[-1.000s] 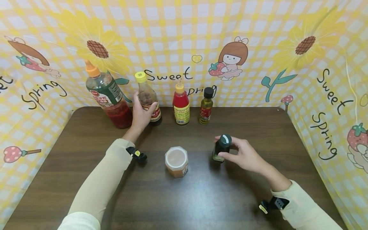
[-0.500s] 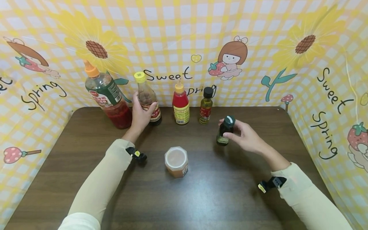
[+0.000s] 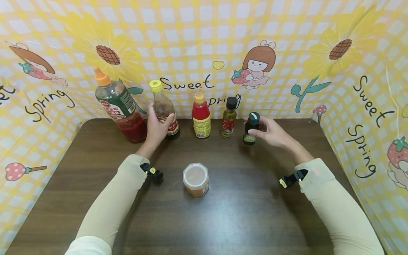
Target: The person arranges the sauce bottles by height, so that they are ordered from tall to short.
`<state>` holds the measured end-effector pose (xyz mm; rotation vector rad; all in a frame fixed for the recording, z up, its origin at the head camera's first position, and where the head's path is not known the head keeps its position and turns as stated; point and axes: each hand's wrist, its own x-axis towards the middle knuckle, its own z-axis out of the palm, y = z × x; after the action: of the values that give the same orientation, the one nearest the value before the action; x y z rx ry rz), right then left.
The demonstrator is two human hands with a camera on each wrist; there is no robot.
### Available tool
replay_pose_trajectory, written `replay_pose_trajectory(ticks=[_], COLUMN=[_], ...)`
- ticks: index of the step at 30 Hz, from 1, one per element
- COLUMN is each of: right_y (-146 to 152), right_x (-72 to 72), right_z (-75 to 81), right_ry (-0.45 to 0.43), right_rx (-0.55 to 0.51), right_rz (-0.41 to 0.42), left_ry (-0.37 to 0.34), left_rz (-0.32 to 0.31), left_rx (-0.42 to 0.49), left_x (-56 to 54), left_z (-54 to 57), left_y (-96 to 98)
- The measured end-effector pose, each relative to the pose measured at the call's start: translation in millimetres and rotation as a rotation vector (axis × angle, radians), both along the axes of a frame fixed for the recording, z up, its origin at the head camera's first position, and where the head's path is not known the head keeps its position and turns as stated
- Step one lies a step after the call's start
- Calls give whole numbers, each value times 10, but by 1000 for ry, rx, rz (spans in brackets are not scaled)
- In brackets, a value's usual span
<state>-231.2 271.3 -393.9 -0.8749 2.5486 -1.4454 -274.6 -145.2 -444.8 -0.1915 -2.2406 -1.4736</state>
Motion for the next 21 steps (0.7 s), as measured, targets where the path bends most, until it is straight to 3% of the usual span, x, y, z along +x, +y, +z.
replay_pose_trajectory(ticks=[12,21], right_y=[0,1], right_x=[-272,-385], right_z=[-123,-170], right_ry=[-124,-139], right_rx=[56,5], right_rz=[-139,-129], left_ry=[-9,-7], left_rz=[-12,-5], left_rx=[7,3], left_x=[-3,8], left_z=[-15,-2], left_y=[8,11])
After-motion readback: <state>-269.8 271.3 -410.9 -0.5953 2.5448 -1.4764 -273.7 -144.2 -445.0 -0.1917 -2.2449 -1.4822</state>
